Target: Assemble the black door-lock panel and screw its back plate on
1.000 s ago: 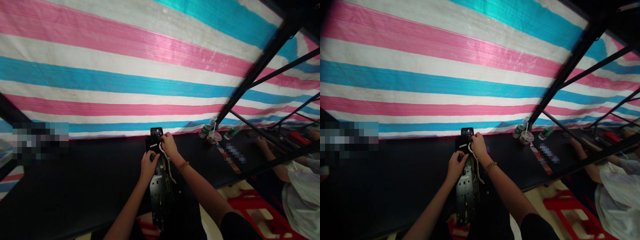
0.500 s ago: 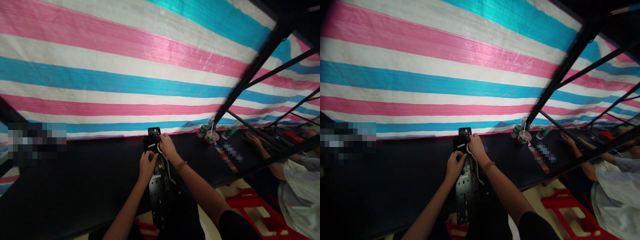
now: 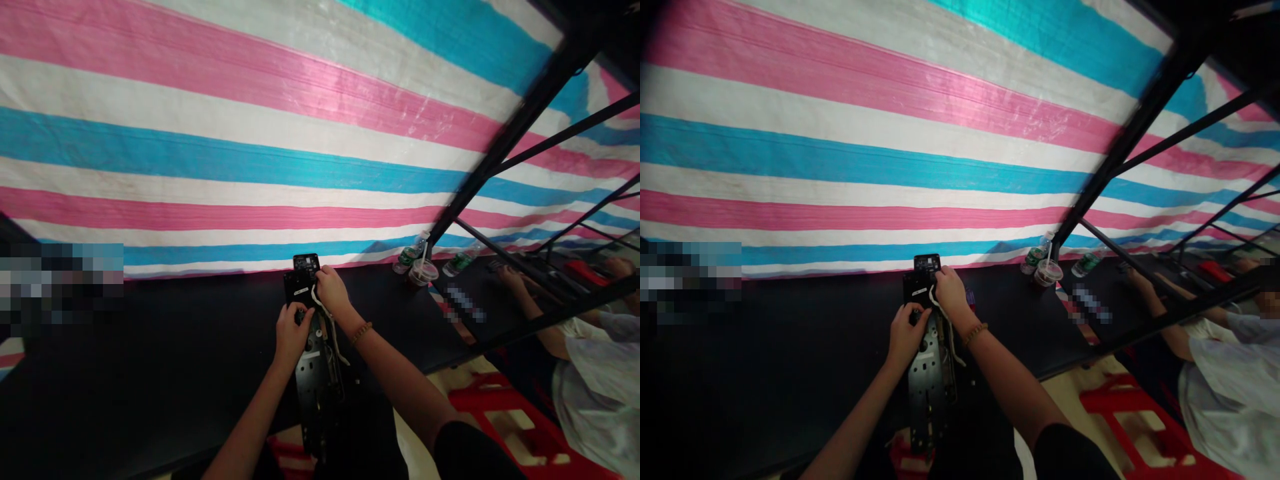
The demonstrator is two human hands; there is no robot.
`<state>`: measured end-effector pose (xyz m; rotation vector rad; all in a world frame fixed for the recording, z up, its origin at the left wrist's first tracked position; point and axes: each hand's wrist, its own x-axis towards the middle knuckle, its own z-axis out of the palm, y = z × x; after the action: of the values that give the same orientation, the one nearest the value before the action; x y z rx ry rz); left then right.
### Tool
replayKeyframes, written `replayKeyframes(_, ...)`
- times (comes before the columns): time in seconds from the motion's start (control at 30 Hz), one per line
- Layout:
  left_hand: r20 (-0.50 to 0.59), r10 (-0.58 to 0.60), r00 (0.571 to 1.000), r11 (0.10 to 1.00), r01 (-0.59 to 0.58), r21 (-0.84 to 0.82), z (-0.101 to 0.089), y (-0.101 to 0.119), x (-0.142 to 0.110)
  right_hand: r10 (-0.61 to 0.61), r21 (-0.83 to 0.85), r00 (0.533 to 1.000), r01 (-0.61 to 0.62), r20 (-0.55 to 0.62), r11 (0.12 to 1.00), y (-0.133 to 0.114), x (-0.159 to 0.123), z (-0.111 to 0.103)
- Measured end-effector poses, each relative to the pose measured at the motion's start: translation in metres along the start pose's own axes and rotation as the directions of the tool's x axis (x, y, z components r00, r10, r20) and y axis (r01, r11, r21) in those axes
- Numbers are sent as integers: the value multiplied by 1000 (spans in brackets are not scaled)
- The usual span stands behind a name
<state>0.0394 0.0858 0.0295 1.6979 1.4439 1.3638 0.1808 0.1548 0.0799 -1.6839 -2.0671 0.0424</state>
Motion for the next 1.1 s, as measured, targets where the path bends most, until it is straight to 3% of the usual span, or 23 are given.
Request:
replayKeyframes(0.37, -9, -10, 1000, 1000, 10, -9, -1, 0, 0, 87, 320, 995, -68, -46, 945, 11, -8, -3)
replayKeyframes(0.5, -19, -8, 1000, 999, 8, -35, -3, 4, -2, 213, 469, 976, -165, -51, 868, 14, -52, -5)
replayKeyframes(0.7, -97, -88, 991, 993, 80, -90, -11, 10, 1, 269, 599, 957, -277, 106, 751, 11, -141, -8)
replayKeyframes(0.83, -116, -160, 980, 978, 141, -153, -26, 12, 6, 299, 664, 941, -325, 158, 674, 18, -150, -23)
replayKeyframes(0.9, -100, -185, 978, 966, 162, -200, -35, 19, 5, 327, 746, 927, -348, 184, 567, 20, -140, -34)
replayKeyframes(0.97, -62, -229, 972, 934, 201, -294, -45, 30, 0, 374, 851, 905, -351, 202, 391, 18, -124, -43)
replayKeyframes(1.03, 14, -294, 956, 866, 272, -420, -54, 47, -9, 423, 918, 884, -318, 197, 238, 13, -107, -49)
replayKeyframes(1.1, 104, -352, 930, 780, 353, -516, -61, 67, -19, 465, 947, 868, -279, 176, 162, 4, -91, -52)
